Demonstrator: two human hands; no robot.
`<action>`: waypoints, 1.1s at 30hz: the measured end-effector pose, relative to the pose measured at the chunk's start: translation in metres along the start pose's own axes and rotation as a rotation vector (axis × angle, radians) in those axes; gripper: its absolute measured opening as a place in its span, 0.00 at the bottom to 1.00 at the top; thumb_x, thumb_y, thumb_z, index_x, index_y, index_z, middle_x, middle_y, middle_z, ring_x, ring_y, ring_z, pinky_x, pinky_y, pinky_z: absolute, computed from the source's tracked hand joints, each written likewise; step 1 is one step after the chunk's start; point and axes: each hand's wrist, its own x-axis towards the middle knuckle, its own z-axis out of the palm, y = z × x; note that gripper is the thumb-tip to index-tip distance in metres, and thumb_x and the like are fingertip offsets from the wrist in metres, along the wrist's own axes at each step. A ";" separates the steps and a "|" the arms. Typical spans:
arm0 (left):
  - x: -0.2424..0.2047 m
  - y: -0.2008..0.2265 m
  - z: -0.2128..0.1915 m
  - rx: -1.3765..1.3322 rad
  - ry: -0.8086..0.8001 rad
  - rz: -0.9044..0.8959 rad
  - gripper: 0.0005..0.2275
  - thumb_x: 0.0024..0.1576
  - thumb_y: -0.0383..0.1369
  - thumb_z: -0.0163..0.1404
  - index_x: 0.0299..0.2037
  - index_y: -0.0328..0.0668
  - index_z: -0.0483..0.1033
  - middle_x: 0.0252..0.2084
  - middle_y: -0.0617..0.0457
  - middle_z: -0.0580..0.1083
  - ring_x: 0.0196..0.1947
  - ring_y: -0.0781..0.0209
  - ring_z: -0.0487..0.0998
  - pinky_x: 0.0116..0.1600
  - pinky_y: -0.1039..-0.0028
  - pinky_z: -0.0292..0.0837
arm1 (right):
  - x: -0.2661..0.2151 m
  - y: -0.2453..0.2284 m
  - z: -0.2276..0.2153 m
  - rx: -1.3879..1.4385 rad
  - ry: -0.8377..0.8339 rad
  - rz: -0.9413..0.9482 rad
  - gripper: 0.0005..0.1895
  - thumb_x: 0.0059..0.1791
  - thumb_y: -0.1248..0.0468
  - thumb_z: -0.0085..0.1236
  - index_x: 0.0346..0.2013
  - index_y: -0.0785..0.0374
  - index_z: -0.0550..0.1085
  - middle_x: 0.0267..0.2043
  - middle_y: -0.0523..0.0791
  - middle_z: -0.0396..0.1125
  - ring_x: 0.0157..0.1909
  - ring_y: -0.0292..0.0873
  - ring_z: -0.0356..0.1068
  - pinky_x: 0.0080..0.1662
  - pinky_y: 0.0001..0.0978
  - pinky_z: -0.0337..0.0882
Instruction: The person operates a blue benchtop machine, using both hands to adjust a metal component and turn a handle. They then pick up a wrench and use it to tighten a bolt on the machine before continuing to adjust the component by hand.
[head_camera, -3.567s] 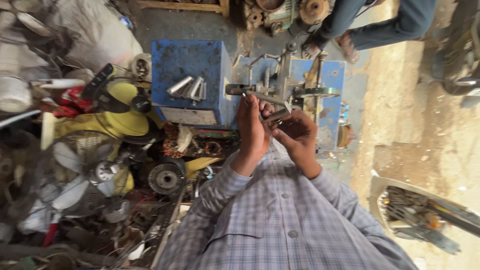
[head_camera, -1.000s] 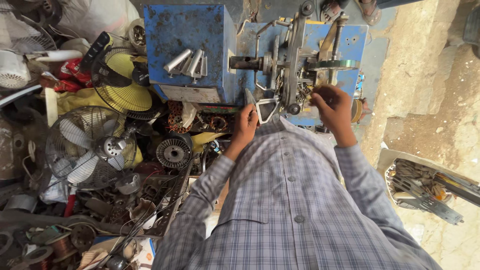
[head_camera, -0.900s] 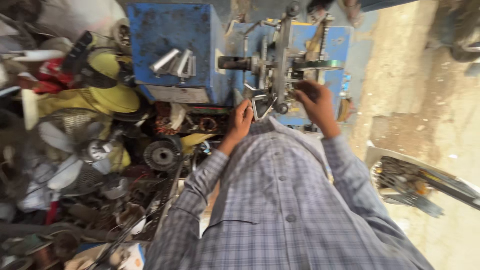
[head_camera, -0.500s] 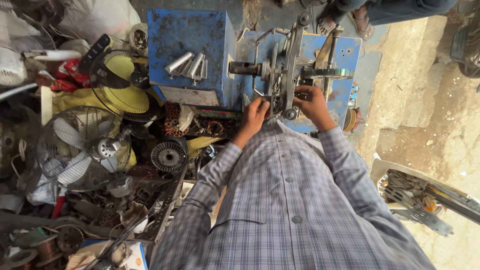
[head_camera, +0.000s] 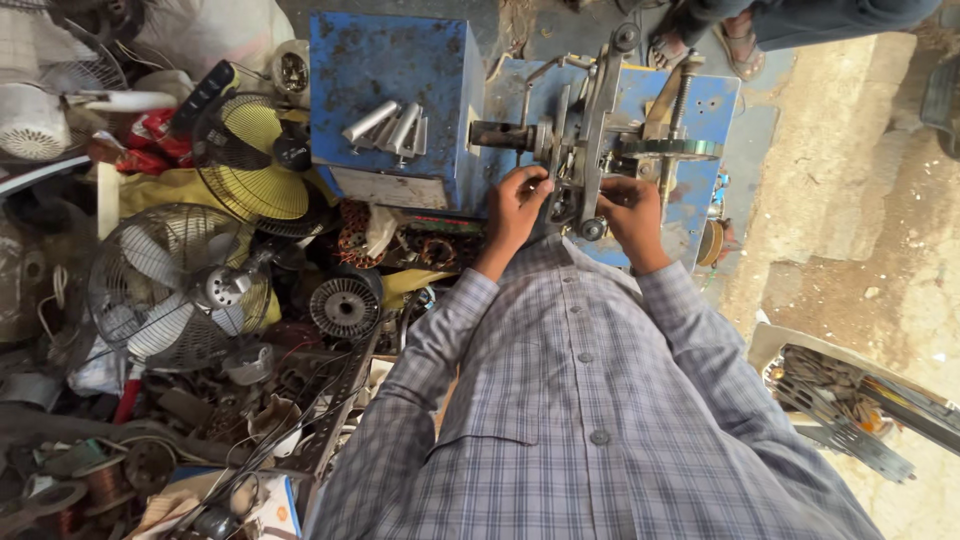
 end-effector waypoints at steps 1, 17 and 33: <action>0.000 -0.004 0.003 0.008 0.000 0.015 0.08 0.60 0.28 0.59 0.45 0.30 0.79 0.38 0.53 0.80 0.35 0.70 0.80 0.38 0.80 0.74 | -0.002 0.000 -0.001 -0.038 0.019 -0.012 0.08 0.49 0.71 0.67 0.41 0.73 0.79 0.33 0.44 0.75 0.33 0.33 0.73 0.36 0.24 0.73; -0.010 -0.061 0.021 -0.597 0.052 -0.338 0.06 0.63 0.27 0.55 0.46 0.32 0.79 0.42 0.55 0.77 0.41 0.68 0.77 0.49 0.76 0.74 | 0.016 -0.014 0.012 0.288 0.198 -0.021 0.12 0.46 0.70 0.67 0.42 0.72 0.79 0.30 0.40 0.73 0.26 0.28 0.64 0.29 0.19 0.61; -0.002 -0.040 0.038 -0.596 0.188 -0.525 0.10 0.58 0.31 0.56 0.48 0.41 0.81 0.39 0.61 0.80 0.35 0.75 0.75 0.38 0.81 0.70 | 0.027 -0.013 0.018 0.385 0.257 0.078 0.07 0.49 0.67 0.70 0.33 0.66 0.78 0.26 0.37 0.69 0.23 0.28 0.60 0.27 0.21 0.59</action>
